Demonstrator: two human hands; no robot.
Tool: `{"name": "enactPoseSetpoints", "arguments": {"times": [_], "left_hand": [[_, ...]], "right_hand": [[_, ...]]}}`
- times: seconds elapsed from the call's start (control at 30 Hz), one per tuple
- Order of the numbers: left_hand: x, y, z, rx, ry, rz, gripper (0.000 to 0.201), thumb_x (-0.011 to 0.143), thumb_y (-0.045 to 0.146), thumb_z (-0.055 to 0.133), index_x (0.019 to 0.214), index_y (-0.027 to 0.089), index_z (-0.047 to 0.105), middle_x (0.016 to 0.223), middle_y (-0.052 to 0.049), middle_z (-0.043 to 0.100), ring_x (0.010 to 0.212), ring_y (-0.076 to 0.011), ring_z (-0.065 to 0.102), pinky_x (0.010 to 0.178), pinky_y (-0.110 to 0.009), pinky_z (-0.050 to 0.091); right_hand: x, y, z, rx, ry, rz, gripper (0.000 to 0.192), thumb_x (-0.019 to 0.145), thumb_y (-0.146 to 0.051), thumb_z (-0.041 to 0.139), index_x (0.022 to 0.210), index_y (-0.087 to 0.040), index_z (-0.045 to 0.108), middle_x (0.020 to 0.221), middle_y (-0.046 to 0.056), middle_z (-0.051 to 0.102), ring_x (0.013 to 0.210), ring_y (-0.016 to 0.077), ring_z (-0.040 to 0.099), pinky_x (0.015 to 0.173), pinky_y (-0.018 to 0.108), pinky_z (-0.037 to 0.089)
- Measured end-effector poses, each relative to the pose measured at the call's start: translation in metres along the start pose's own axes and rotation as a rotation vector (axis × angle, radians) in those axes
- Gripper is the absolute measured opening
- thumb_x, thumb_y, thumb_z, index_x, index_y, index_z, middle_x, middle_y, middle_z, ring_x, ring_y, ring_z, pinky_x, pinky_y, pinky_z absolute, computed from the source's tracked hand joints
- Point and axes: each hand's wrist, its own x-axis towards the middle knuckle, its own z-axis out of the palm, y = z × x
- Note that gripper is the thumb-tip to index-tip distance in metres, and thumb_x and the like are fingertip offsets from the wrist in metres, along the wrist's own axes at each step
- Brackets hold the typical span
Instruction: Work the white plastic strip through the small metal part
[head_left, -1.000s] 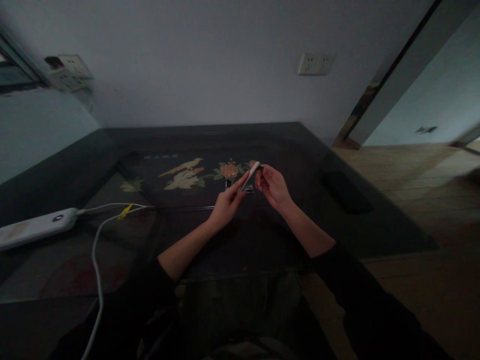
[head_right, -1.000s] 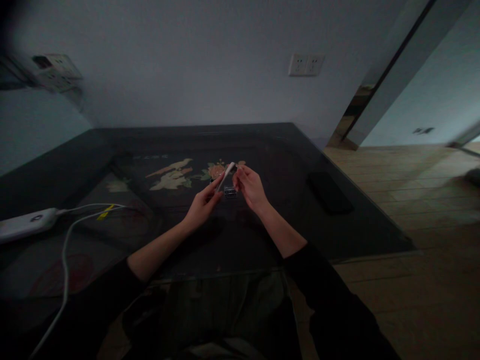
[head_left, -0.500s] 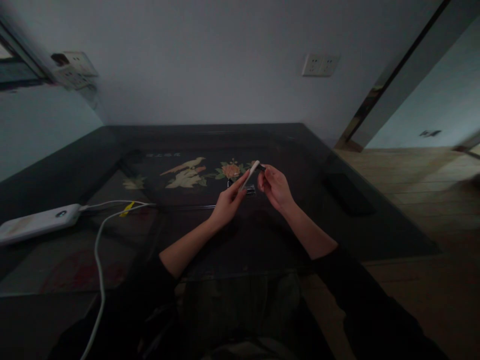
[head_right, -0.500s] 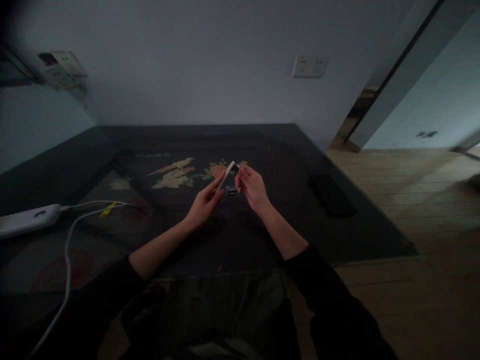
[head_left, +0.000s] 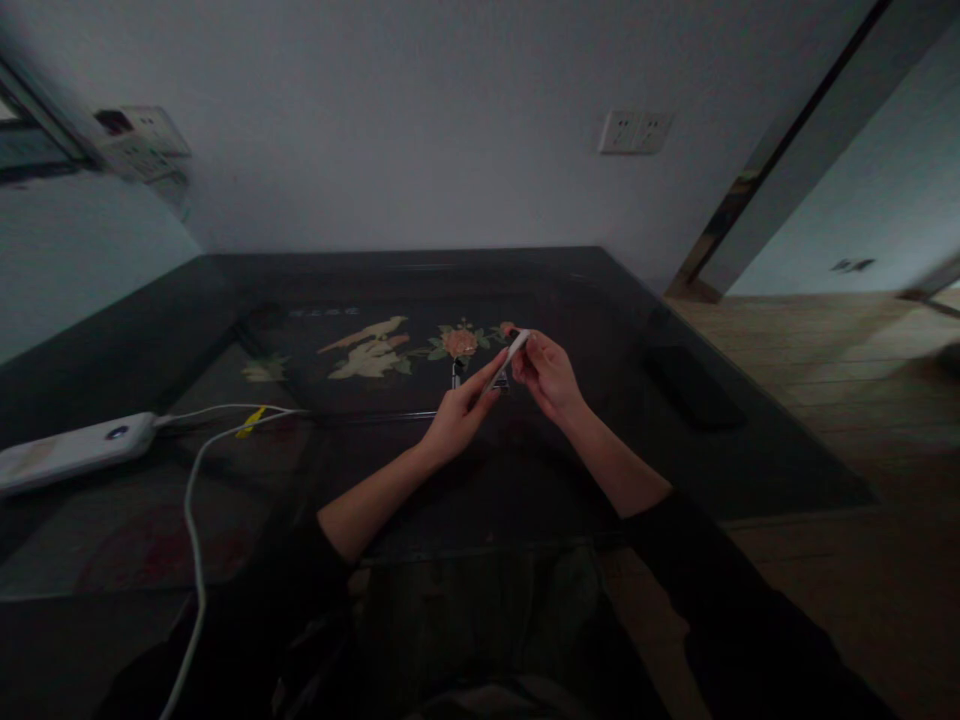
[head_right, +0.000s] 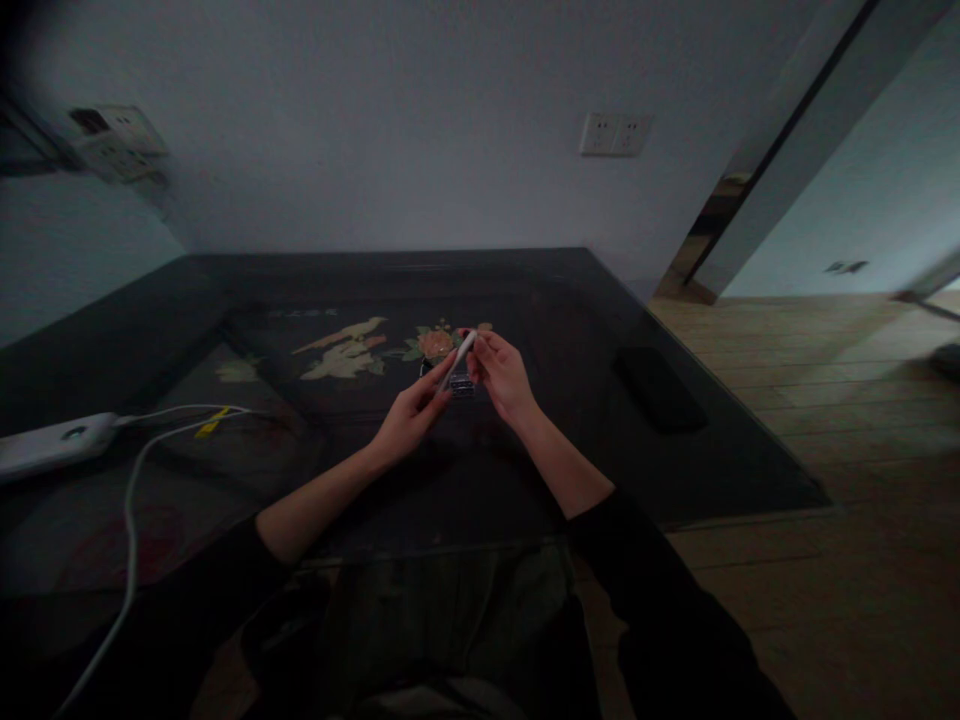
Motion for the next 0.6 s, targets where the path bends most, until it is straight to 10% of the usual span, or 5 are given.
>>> {"name": "enactPoseSetpoints", "arguments": {"times": [0.3,0.6], "left_hand": [[0.0023,-0.0058,-0.0049,0.049,0.027,-0.049,0.055,0.095,0.029,0.05,0.149,0.022,0.041,0.073,0.002,0.065,0.05,-0.0078,0.037,0.053,-0.021,0.039],[0.0052,-0.0083,-0.0083,0.047,0.076,-0.057,0.056,0.094,0.028,0.05,0.149,0.02,0.042,0.095,-0.002,0.071,0.055,-0.0072,0.037,0.056,-0.021,0.037]], "right_hand": [[-0.0005,-0.0008,0.0018,-0.038,0.002,-0.025,0.05,0.073,-0.066,0.071,0.089,-0.019,0.07,0.056,-0.005,0.049,0.048,0.0079,0.039,0.045,0.024,0.03],[-0.0005,-0.0035,0.004,-0.06,0.002,-0.046,0.049,0.072,-0.068,0.069,0.078,-0.02,0.059,0.053,-0.006,0.049,0.045,0.0079,0.038,0.044,0.024,0.028]]}}
